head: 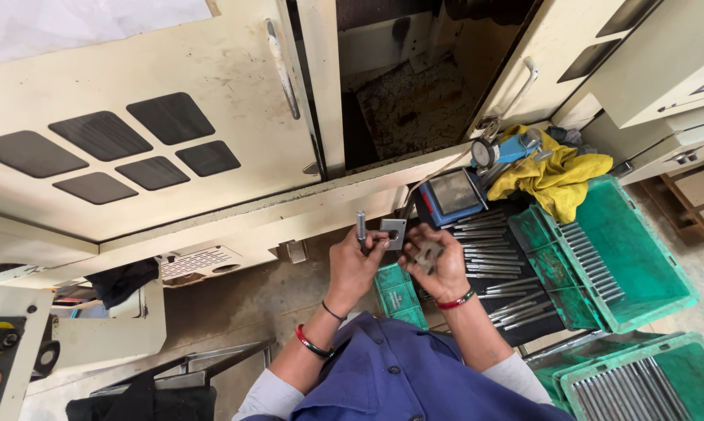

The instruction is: The person opens a machine door, removes a cylindrical metal part from the machine, measures it with a dial caliper, wipes it with a yellow cloth, and places it in a green bin. The person repeats this process with multiple metal parts, measuring and wiping each one before placing them in the bin.

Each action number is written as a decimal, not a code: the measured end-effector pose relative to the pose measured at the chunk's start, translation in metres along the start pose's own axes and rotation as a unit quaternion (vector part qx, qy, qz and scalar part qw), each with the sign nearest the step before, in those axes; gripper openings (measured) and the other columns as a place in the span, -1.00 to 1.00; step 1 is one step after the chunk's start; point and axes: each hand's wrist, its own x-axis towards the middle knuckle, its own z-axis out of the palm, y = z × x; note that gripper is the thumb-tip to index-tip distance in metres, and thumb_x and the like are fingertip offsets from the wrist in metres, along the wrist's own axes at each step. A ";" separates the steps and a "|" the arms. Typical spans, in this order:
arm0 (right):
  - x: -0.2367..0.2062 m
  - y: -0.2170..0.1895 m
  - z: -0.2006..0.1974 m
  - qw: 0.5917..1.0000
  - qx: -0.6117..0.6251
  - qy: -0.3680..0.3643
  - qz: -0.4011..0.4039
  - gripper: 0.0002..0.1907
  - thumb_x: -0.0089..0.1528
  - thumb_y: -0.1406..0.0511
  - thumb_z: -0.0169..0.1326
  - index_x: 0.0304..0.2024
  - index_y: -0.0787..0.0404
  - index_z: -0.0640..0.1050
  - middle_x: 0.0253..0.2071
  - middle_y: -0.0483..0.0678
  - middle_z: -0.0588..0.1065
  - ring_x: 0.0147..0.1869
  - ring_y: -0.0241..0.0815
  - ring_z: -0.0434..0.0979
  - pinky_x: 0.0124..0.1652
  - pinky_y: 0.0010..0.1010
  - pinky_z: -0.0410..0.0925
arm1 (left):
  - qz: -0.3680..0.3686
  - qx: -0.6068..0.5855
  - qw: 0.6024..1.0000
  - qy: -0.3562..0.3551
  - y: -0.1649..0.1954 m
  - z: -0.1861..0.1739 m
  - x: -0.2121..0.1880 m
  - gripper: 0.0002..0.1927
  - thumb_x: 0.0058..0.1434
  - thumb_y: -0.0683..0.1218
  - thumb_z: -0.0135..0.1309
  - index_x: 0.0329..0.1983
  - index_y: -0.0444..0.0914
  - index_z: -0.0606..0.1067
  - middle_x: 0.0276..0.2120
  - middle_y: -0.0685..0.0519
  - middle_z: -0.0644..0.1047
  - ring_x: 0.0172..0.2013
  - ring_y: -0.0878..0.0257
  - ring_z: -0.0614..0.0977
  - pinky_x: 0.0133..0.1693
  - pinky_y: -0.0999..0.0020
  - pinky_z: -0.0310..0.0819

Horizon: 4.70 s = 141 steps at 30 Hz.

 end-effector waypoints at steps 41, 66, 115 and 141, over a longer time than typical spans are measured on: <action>0.004 0.023 -0.028 0.942 -0.334 0.017 0.016 -0.39 0.24 -0.23 -0.01 -0.48 0.14 0.48 -0.67 -0.21 0.32 -0.67 -0.40 0.25 -0.65 -0.55 0.13 | 0.191 0.230 0.947 -0.117 0.011 -0.003 -0.028 -0.71 0.02 -0.25 0.16 -0.18 -0.34 0.40 -0.41 -0.13 0.51 -0.40 -0.09 0.60 -0.39 0.04 0.48; 0.015 0.057 0.015 0.912 -0.395 0.068 0.087 -0.15 0.27 -0.33 -0.21 -0.47 0.27 0.61 -0.59 -0.07 0.52 -0.63 -0.33 0.33 -0.61 -0.54 0.19 | 0.100 0.226 0.925 -0.287 -0.026 -0.050 0.001 -0.81 0.18 -0.13 0.16 -0.25 -0.33 0.45 -0.42 -0.18 0.57 -0.43 -0.15 0.62 -0.37 -0.01 0.47; 0.020 -0.075 -0.183 0.755 -0.054 0.623 -0.199 -0.85 0.28 0.44 0.03 -0.10 0.32 0.54 -0.21 0.03 0.52 -0.25 -0.16 0.46 -0.38 -0.33 0.36 | -0.155 0.041 0.925 -0.345 -0.079 -0.007 0.038 -0.60 0.20 0.00 0.24 -0.53 -0.28 0.31 -0.68 0.10 0.26 -0.58 0.37 0.28 -0.53 0.31 0.24; 0.098 -0.036 -0.075 0.838 -0.352 0.299 -0.291 -0.69 0.27 0.43 0.12 0.07 0.33 0.60 -0.18 -0.10 0.65 -0.17 -0.38 0.61 -0.15 -0.55 0.47 | 0.123 0.117 0.886 -0.432 -0.143 0.167 0.139 -0.85 0.11 -0.18 0.23 -0.24 -0.27 0.61 -0.31 -0.22 0.61 -0.22 -0.15 0.64 -0.15 0.06 0.51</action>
